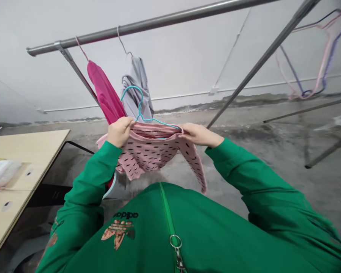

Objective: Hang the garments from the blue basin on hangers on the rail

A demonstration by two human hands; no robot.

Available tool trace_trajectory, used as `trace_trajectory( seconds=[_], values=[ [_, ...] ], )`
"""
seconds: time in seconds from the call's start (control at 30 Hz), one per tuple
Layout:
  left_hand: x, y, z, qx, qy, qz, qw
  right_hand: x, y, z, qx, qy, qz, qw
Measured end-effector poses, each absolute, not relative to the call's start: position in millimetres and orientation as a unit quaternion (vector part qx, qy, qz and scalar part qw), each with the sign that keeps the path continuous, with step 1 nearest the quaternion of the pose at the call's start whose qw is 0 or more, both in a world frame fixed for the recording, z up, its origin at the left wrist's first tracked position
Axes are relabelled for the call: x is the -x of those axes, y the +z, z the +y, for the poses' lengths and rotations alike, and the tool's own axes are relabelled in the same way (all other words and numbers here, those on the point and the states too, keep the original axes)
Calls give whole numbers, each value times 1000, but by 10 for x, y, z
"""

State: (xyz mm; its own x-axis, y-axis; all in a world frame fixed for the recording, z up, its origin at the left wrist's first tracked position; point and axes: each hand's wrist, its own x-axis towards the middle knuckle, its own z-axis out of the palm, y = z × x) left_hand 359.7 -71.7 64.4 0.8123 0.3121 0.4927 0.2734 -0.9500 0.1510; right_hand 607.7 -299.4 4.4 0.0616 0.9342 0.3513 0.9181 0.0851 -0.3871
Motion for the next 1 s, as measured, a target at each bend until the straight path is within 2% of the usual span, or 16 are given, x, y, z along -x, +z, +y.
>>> trace_trajectory(
  seconds=[0.33,0.4,0.6,0.67,0.77,0.87,1.0],
  values=[
    [-3682,511,-751,-953,239,147,112,-5717,105,-2788,731,-176,-635,178],
    [-3664,489,-703,-954,217,137,157,-5741,119,-2774,737,-185,-626,174],
    [-3316,402,-181,-926,100,168,323,-6071,186,-2920,735,-235,-584,253],
    [-3192,322,-63,-905,45,195,376,-6142,215,-2972,731,-226,-592,254],
    [-3096,212,-32,-870,26,199,450,-6177,242,-3012,734,-205,-599,246],
    [-3066,184,-66,-863,21,203,462,-6189,246,-3034,731,-193,-604,251],
    [-2955,290,-59,-888,88,205,402,-6214,203,-3075,736,-189,-597,258]
  ],
)
